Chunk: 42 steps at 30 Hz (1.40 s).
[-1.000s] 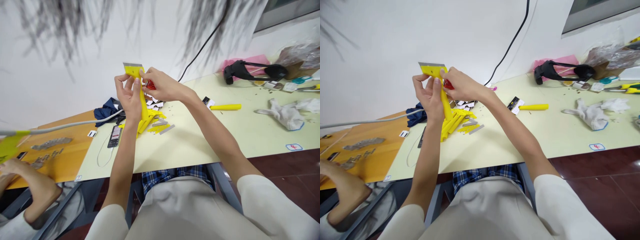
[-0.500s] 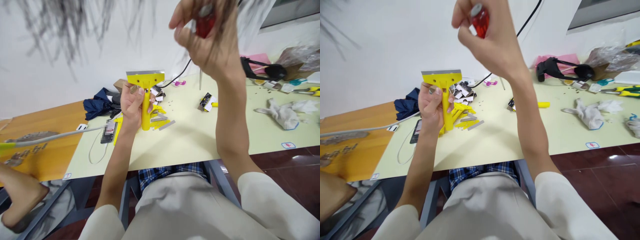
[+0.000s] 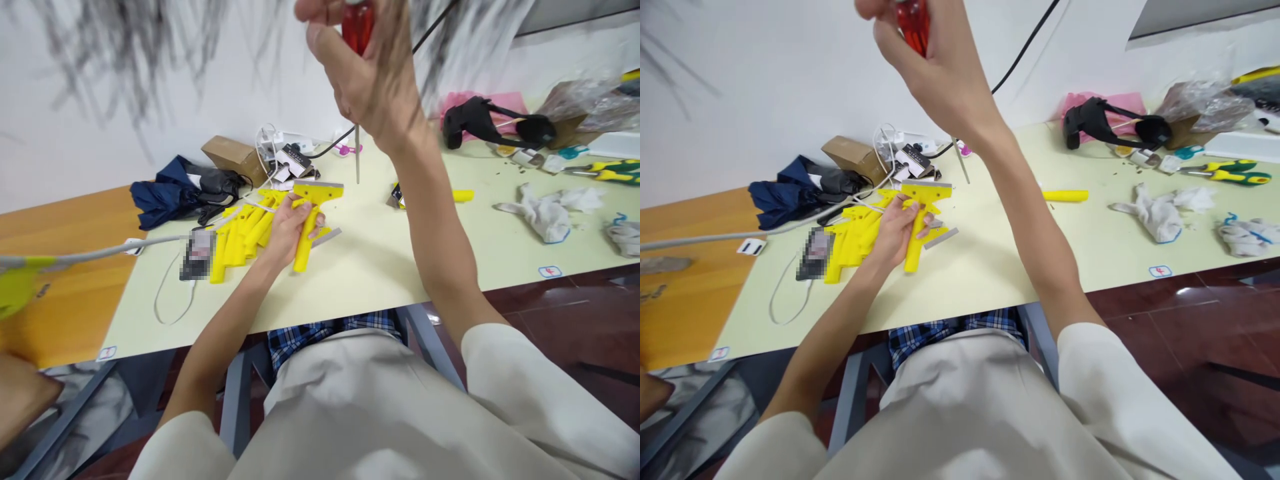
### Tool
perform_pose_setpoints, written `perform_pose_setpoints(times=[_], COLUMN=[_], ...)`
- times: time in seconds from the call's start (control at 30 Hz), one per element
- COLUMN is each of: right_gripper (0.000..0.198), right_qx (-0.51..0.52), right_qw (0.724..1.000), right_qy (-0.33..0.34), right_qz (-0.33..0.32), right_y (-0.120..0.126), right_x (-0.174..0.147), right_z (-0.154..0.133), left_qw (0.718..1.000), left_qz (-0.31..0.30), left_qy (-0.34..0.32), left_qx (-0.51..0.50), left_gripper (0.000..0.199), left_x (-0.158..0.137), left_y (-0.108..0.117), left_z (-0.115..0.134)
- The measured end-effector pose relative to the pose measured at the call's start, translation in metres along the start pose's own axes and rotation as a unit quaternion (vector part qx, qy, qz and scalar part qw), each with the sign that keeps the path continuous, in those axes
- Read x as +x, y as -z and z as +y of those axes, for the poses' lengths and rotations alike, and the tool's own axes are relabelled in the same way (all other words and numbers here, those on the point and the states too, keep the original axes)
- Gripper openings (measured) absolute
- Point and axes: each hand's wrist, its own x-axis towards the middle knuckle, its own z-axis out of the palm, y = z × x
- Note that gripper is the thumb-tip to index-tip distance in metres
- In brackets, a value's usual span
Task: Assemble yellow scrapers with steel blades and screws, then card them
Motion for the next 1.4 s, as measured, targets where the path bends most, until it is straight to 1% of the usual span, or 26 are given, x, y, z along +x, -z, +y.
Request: perform_pose_setpoints(times=[0.1,0.13,0.2,0.27,0.33,0.37,0.47,0.5,0.6,0.73,0.8,0.87,0.93,1.0,1.07,1.13,1.2,1.27,1.3,1.4], right_gripper=[0.015,0.015,0.017,0.023,0.033,0.034,0.016,0.016,0.034,0.063,0.069,0.069,0.068,0.067,0.066,0.068,0.069,0.07,0.07,0.073], right_qx=[-0.046,-0.05,-0.03,0.011,0.048,0.061,0.103,0.111,0.116,0.119,0.11,0.113,0.119,0.117,0.12,0.132,0.13,0.117,0.116,0.141], right_qw=[0.995,0.994,0.995,0.997,0.998,0.998,0.993,0.992,0.989,0.983,0.984,0.984,0.983,0.981,0.976,0.975,0.974,0.971,0.97,0.973], right_qy=[0.083,0.095,0.097,0.073,0.035,0.014,-0.01,-0.02,-0.065,-0.113,-0.126,-0.127,-0.129,-0.143,-0.157,-0.159,-0.166,-0.181,-0.182,-0.146], right_qz=[0.019,0.01,-0.012,-0.021,0.007,0.011,-0.052,-0.061,-0.064,-0.077,-0.068,-0.053,-0.043,-0.065,-0.089,-0.086,-0.082,-0.101,-0.113,-0.111], right_y=[-0.014,-0.02,-0.034,-0.051,-0.067,-0.075,-0.09,-0.093,-0.1,-0.107,-0.108,-0.107,-0.105,-0.103,-0.101,-0.101,-0.1,-0.098,-0.096,-0.092], right_x=[-0.006,-0.008,-0.008,-0.008,-0.011,-0.015,-0.034,-0.04,-0.054,-0.062,-0.068,-0.074,-0.078,-0.08,-0.079,-0.079,-0.078,-0.077,-0.076,-0.067], right_z=[0.012,0.016,0.025,0.036,0.048,0.053,0.066,0.07,0.083,0.091,0.087,0.081,0.075,0.073,0.074,0.074,0.073,0.072,0.072,0.078], left_qw=[0.997,0.995,0.99,0.985,0.981,0.979,0.975,0.974,0.973,0.974,0.974,0.974,0.974,0.974,0.975,0.977,0.977,0.976,0.975,0.976], left_qz=[0.059,0.081,0.12,0.147,0.167,0.176,0.203,0.209,0.218,0.201,0.19,0.189,0.193,0.191,0.187,0.184,0.183,0.187,0.19,0.196], left_qy=[-0.035,-0.046,-0.061,-0.083,-0.1,-0.104,-0.091,-0.085,-0.07,-0.095,-0.102,-0.101,-0.103,-0.106,-0.106,-0.104,-0.108,-0.112,-0.112,-0.098], left_qx=[0.026,0.036,0.042,0.032,0.021,0.017,-0.001,-0.009,-0.021,-0.047,-0.065,-0.07,-0.063,-0.052,-0.046,-0.04,-0.032,-0.02,-0.015,-0.009], left_gripper=[0.053,0.051,0.046,0.042,0.037,0.034,0.03,0.03,0.031,0.031,0.033,0.034,0.03,0.029,0.035,0.042,0.038,0.034,0.035,0.046], left_x=[0.016,0.019,0.023,0.022,0.02,0.018,0.016,0.016,0.016,0.018,0.019,0.019,0.02,0.02,0.021,0.022,0.022,0.022,0.021,0.02], left_y=[0.029,0.038,0.056,0.069,0.078,0.08,0.085,0.085,0.086,0.09,0.091,0.093,0.094,0.095,0.097,0.099,0.1,0.099,0.099,0.098], left_z=[0.008,0.012,0.018,0.024,0.027,0.029,0.033,0.034,0.036,0.034,0.033,0.031,0.03,0.029,0.029,0.028,0.027,0.027,0.027,0.028])
